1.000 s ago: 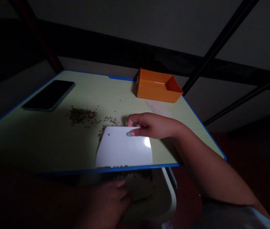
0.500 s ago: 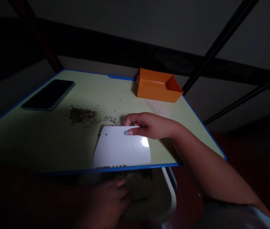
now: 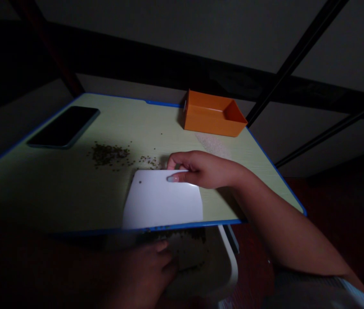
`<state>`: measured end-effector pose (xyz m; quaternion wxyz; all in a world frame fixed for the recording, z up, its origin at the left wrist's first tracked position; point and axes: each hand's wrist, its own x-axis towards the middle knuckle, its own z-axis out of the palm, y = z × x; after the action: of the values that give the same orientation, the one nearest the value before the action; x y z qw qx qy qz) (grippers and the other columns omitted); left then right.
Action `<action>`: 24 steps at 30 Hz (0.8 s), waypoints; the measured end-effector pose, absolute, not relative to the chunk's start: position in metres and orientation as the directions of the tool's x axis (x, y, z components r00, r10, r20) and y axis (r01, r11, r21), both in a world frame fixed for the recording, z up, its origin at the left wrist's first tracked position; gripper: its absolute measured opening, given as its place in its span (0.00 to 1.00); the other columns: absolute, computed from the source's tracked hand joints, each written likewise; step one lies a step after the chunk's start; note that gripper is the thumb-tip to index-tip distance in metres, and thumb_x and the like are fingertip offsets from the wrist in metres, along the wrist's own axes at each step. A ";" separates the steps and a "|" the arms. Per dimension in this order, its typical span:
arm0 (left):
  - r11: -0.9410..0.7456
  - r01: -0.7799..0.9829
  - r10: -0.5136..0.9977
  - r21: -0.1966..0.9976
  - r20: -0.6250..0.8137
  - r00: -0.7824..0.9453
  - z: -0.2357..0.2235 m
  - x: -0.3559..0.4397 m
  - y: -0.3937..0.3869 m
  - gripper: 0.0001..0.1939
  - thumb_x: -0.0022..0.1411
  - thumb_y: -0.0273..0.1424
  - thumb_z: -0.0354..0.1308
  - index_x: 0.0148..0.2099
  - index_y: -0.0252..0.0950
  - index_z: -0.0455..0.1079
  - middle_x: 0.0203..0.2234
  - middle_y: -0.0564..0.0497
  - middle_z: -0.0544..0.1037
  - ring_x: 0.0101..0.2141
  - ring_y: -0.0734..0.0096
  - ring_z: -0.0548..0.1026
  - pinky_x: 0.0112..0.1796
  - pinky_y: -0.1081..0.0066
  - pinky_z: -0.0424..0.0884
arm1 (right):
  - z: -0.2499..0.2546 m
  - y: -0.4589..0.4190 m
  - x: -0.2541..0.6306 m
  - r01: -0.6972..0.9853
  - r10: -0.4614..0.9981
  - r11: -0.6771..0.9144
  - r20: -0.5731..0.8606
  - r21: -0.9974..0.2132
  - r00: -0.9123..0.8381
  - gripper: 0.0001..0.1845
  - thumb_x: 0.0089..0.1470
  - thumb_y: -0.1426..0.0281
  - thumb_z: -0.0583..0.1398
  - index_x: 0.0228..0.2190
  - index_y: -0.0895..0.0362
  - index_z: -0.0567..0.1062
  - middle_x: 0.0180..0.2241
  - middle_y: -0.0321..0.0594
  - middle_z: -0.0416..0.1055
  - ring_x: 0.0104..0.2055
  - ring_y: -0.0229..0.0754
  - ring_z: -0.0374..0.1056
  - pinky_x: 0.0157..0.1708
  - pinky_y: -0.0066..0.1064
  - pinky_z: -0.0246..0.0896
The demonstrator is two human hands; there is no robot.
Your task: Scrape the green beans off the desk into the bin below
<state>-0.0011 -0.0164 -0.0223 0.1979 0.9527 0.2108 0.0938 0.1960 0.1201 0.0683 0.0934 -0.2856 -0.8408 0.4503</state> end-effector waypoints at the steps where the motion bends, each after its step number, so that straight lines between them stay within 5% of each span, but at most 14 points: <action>1: -0.842 0.344 0.415 0.416 0.092 0.905 -0.022 -0.002 -0.016 0.17 0.69 0.39 0.49 0.42 0.38 0.77 0.24 0.50 0.79 0.29 0.66 0.76 0.41 0.67 0.69 | 0.069 0.120 0.196 0.393 0.564 0.429 -0.098 -0.813 -0.820 0.09 0.61 0.66 0.58 0.35 0.59 0.67 0.22 0.28 0.60 0.23 0.30 0.55 0.21 0.22 0.49; 8: -0.862 0.279 0.341 0.424 0.076 0.937 -0.018 -0.006 -0.013 0.17 0.70 0.36 0.48 0.52 0.38 0.74 0.29 0.49 0.81 0.33 0.64 0.77 0.43 0.65 0.68 | 0.077 0.125 0.210 0.365 0.667 0.385 -0.017 -0.848 -0.744 0.13 0.62 0.61 0.59 0.35 0.58 0.67 0.22 0.29 0.61 0.22 0.30 0.55 0.19 0.22 0.48; 16: -0.938 0.215 0.252 0.272 0.110 0.961 -0.018 -0.009 -0.009 0.16 0.70 0.36 0.50 0.49 0.38 0.77 0.27 0.50 0.80 0.32 0.64 0.76 0.43 0.65 0.69 | 0.096 0.143 0.244 0.315 0.825 0.354 0.135 -0.881 -0.549 0.15 0.56 0.60 0.65 0.34 0.55 0.65 0.24 0.31 0.64 0.23 0.32 0.61 0.20 0.24 0.54; 24: -0.948 0.309 0.314 0.076 0.067 0.947 -0.057 0.003 -0.019 0.09 0.62 0.36 0.62 0.33 0.35 0.76 0.26 0.51 0.81 0.29 0.68 0.78 0.43 0.68 0.70 | 0.099 0.155 0.261 0.495 0.814 0.289 -0.062 -0.820 -0.578 0.15 0.55 0.60 0.64 0.35 0.57 0.67 0.24 0.31 0.66 0.22 0.31 0.60 0.21 0.24 0.53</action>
<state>0.0026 -0.0191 -0.0574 0.0323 0.9861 0.1580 0.0390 0.2608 0.1554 0.0993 0.1882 -0.4192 -0.7804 0.4240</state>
